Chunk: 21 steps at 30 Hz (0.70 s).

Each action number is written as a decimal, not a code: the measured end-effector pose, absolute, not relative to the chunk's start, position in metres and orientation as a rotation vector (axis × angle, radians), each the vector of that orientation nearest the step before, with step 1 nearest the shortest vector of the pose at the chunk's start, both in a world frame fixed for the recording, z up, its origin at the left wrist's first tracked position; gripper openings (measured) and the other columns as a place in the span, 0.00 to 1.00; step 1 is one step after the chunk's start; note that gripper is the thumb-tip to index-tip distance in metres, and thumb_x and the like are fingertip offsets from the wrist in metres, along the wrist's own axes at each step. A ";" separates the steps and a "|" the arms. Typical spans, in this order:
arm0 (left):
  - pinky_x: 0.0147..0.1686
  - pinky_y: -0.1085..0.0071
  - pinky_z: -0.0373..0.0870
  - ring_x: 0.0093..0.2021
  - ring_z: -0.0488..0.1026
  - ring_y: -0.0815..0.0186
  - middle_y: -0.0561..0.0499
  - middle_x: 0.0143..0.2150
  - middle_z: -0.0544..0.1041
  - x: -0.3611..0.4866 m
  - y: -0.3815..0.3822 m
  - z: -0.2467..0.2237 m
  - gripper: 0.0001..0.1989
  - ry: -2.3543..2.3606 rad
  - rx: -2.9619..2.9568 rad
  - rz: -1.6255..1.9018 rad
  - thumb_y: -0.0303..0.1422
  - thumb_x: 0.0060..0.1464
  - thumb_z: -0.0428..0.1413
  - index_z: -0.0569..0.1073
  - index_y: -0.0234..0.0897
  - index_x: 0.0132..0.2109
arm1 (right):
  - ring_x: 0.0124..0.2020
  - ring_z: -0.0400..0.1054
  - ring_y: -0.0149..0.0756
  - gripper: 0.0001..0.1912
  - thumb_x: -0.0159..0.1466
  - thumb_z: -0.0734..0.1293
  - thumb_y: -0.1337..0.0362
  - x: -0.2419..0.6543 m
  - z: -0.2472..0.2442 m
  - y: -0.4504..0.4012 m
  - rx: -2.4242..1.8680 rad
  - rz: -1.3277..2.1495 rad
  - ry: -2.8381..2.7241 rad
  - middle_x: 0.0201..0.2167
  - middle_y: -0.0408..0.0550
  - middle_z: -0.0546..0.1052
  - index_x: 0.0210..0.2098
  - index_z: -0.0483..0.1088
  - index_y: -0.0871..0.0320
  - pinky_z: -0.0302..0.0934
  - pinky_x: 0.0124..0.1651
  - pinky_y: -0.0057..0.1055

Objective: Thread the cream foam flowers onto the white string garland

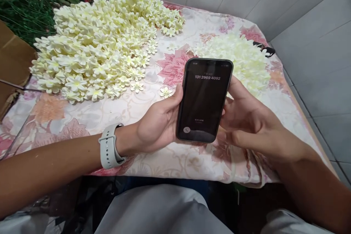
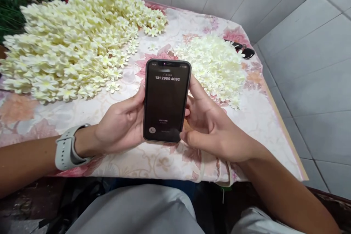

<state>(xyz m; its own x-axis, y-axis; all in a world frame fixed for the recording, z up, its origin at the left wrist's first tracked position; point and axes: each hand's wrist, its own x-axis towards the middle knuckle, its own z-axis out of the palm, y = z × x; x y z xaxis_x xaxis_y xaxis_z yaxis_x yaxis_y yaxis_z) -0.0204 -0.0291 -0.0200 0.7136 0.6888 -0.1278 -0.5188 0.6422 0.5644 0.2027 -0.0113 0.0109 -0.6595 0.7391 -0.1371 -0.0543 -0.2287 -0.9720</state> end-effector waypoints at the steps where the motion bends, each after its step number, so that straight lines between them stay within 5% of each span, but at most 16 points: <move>1: 0.45 0.59 0.79 0.41 0.83 0.57 0.40 0.53 0.86 -0.020 -0.029 -0.022 0.40 0.347 0.529 0.702 0.55 0.77 0.32 0.81 0.38 0.65 | 0.36 0.77 0.32 0.50 0.66 0.78 0.68 0.198 0.010 -0.014 -0.837 1.908 -1.507 0.47 0.41 0.77 0.77 0.52 0.33 0.79 0.36 0.29; 4: 0.49 0.58 0.79 0.43 0.84 0.56 0.40 0.53 0.86 -0.017 -0.031 -0.025 0.38 0.357 0.523 0.721 0.56 0.76 0.35 0.78 0.38 0.68 | 0.49 0.80 0.35 0.54 0.64 0.80 0.70 0.183 0.005 -0.020 -0.924 1.743 -1.529 0.61 0.45 0.76 0.77 0.49 0.34 0.82 0.47 0.31; 7: 0.56 0.57 0.79 0.53 0.85 0.53 0.42 0.57 0.86 -0.015 -0.031 -0.024 0.36 0.374 0.494 0.752 0.53 0.78 0.36 0.76 0.39 0.71 | 0.56 0.78 0.37 0.57 0.62 0.82 0.69 0.179 0.002 -0.019 -0.989 1.631 -1.581 0.64 0.46 0.75 0.78 0.48 0.36 0.80 0.52 0.31; 14: 0.48 0.61 0.83 0.51 0.86 0.55 0.42 0.54 0.87 -0.019 -0.028 -0.013 0.41 0.371 0.492 0.759 0.53 0.78 0.30 0.81 0.37 0.64 | 0.33 0.66 0.27 0.47 0.68 0.73 0.73 0.203 0.013 -0.012 -0.754 1.939 -1.543 0.43 0.40 0.71 0.78 0.55 0.36 0.72 0.36 0.23; 21: 0.52 0.63 0.84 0.50 0.87 0.58 0.43 0.47 0.88 -0.017 -0.027 -0.004 0.55 0.488 0.456 0.695 0.59 0.73 0.17 0.82 0.32 0.63 | 0.31 0.64 0.23 0.51 0.67 0.73 0.73 0.194 0.012 -0.021 -0.844 1.898 -1.601 0.51 0.40 0.69 0.78 0.51 0.27 0.69 0.32 0.22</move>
<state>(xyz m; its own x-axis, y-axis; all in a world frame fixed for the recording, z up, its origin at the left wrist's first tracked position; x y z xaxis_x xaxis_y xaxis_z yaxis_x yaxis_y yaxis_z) -0.0174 -0.0270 -0.0038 0.6664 0.6953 -0.2693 -0.4893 0.6803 0.5457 0.1940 -0.0210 0.0123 -0.6746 0.7263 -0.1318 0.0074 -0.1718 -0.9851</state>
